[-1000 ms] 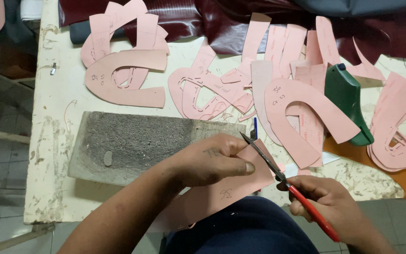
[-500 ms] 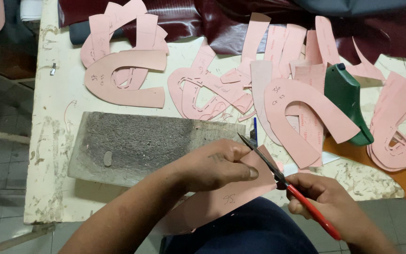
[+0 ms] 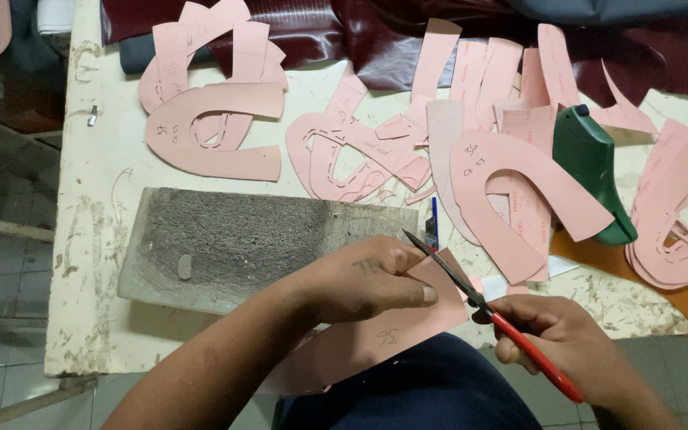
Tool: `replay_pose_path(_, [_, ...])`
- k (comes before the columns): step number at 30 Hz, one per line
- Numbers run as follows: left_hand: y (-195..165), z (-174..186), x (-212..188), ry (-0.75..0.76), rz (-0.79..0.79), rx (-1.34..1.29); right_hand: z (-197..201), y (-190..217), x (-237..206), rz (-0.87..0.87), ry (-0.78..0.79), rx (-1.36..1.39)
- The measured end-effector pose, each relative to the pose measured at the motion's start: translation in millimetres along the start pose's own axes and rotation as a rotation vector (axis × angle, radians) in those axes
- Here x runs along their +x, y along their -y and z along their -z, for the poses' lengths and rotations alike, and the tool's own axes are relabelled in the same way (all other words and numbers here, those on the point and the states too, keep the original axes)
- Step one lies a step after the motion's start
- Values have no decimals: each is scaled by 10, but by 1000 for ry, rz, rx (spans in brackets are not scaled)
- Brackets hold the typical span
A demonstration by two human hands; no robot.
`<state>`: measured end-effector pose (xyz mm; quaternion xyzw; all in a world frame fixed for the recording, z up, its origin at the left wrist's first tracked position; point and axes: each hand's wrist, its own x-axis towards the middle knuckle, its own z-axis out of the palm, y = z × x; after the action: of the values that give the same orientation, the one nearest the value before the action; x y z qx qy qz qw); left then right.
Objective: The person aligns a stack of pink shoe-upper cutouts on a padded work block and traces a line along the edge with a blue pen. They then pick up red-handled scissors and trim along the marked edge, rotating the curved piece in their hands as they cut, and finally hold and bend the trimmed piece.
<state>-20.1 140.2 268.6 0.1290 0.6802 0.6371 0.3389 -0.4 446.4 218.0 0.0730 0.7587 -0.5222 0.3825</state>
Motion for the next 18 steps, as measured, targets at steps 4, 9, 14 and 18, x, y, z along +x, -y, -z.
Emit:
replay_pose_path(4, [-36, 1, -4, 16, 91, -72, 34, -73, 29, -34, -5, -13])
replay_pose_path(9, [-159, 135, -39, -41, 49, 66, -18, -47, 118, 165, -154, 7])
replay_pose_path(14, [-272, 296, -175, -134, -14, 127, -188, 102, 282, 256, -366, -8])
replay_pose_path(18, [-247, 391, -189, -246, -54, 255, -303, 111, 367, 218, -246, 135])
